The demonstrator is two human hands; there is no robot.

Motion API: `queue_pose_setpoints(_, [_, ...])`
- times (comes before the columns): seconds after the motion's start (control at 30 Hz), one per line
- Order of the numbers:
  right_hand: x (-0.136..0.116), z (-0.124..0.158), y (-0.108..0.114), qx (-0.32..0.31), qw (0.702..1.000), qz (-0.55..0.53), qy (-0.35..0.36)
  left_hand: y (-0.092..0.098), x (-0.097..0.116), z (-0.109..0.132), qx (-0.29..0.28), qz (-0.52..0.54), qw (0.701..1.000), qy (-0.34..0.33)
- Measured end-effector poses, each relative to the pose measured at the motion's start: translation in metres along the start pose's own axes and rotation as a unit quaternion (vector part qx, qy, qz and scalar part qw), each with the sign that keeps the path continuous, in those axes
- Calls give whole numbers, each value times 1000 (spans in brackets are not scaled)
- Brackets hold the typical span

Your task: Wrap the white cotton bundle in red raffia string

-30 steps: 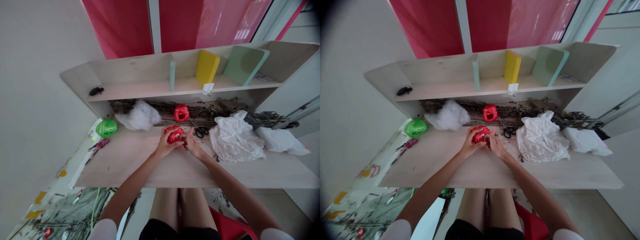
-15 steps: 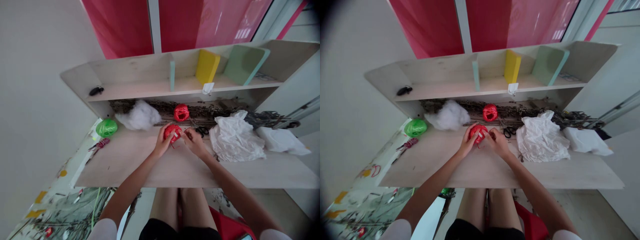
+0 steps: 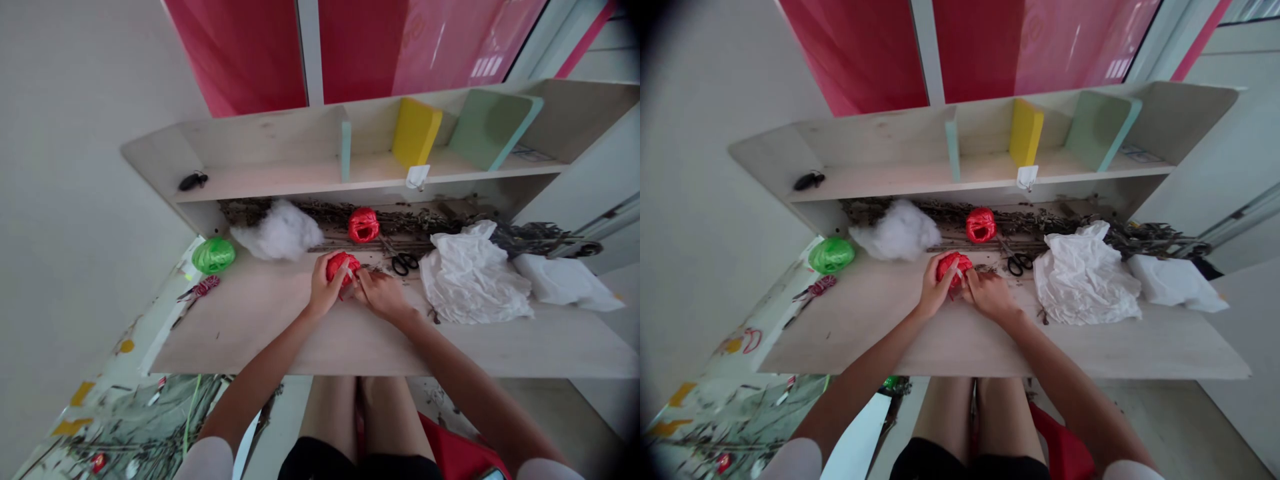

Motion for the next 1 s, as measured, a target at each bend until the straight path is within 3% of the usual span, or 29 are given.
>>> queue_pose_setpoints(0.23, [7, 3, -4, -66, 995, 22, -69, -3, 9, 4, -9, -81, 996, -42])
queue_pose_setpoints(0.33, [9, 2, 1, -41, 996, 11, -81, -5, 12, 5, -12, -107, 994, -37])
queue_pose_setpoints(0.6, [-4, 0, 16, 42, 998, 13, -33, -5, 9, 7, -8, -113, 993, -12])
queue_pose_setpoints(0.8, [6, 3, 20, 72, 995, -17, -66, -10, 11, 9, -21, -122, 992, -20])
queue_pose_setpoints(1.0, [-13, 2, 14, 60, 998, 5, 12, -9, 3, 11, -21, -108, 994, -1])
Point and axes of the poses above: each hand's wrist, its own z-axis away from the middle knuckle, its own y-axis out of the back of the hand, x = y × z, the point moved 10 cm from there along -z, towards the middle knuckle, and after that the axes turned 6 degrees about x, right-handed, at the moved point
